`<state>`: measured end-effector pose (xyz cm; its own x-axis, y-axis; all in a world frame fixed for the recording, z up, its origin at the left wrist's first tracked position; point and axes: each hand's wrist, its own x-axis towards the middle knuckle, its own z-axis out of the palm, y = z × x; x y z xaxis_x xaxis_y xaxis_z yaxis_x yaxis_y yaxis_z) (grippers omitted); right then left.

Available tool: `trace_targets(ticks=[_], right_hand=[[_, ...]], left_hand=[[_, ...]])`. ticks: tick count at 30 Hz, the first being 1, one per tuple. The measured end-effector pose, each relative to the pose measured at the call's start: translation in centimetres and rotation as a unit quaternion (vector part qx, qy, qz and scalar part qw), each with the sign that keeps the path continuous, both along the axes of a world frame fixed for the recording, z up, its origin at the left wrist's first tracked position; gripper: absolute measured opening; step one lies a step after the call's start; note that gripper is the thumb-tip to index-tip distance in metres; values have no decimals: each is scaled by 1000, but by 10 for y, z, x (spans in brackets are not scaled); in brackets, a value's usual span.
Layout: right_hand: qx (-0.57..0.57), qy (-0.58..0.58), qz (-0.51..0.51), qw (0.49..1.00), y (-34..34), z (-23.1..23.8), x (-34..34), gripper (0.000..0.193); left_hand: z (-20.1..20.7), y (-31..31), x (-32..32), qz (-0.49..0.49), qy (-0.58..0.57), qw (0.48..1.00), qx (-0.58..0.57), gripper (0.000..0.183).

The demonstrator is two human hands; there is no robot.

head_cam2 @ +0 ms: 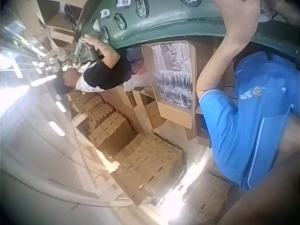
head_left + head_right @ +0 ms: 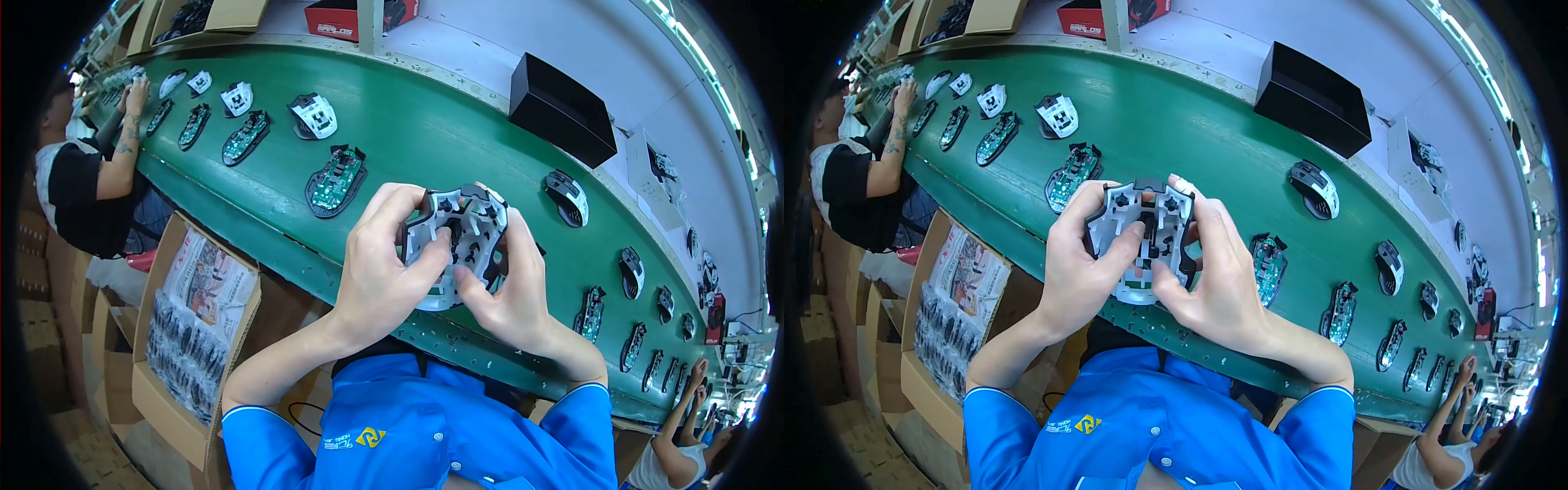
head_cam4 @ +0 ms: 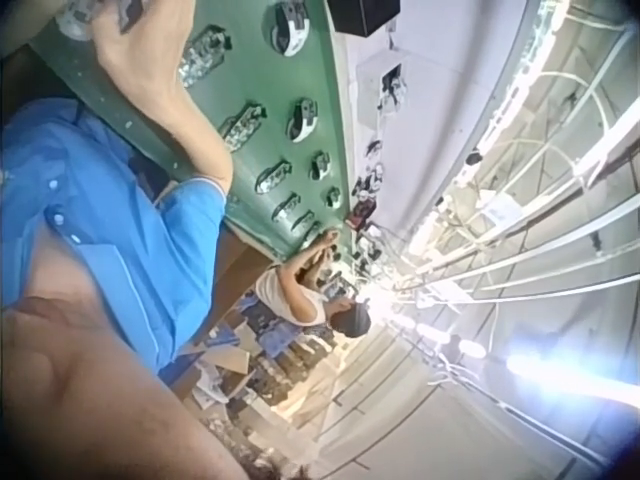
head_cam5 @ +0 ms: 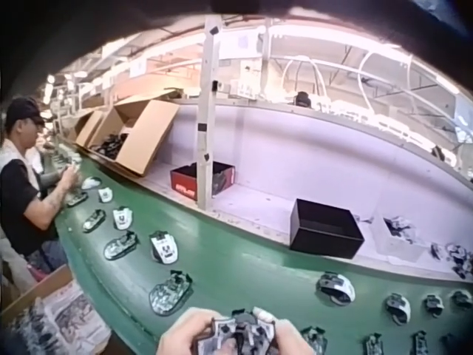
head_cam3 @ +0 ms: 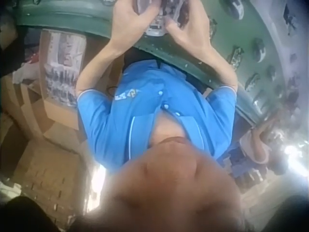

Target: The person assembles computer mice by hand, fitting circuit boards and other mouse components into mouse casings on a production line.

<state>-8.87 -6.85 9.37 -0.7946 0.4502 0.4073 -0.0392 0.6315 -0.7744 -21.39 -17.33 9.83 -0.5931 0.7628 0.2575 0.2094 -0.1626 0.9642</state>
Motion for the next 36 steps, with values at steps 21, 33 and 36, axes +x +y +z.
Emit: trace_targets(ticks=[21, 33, 36], right_hand=[[-83, 80, -39, 993, -1, 4, -10, 66], [-157, 51, -30, 986, -3, 17, -7, 64], [-103, 56, -44, 992, -3, 12, -8, 65]], left_hand=[[8, -1, -2, -31, 78, 995, 56, 39], [8, -11, 2, -27, 172, 985, -3, 44], [7, -11, 2, -25, 168, 985, -6, 41]])
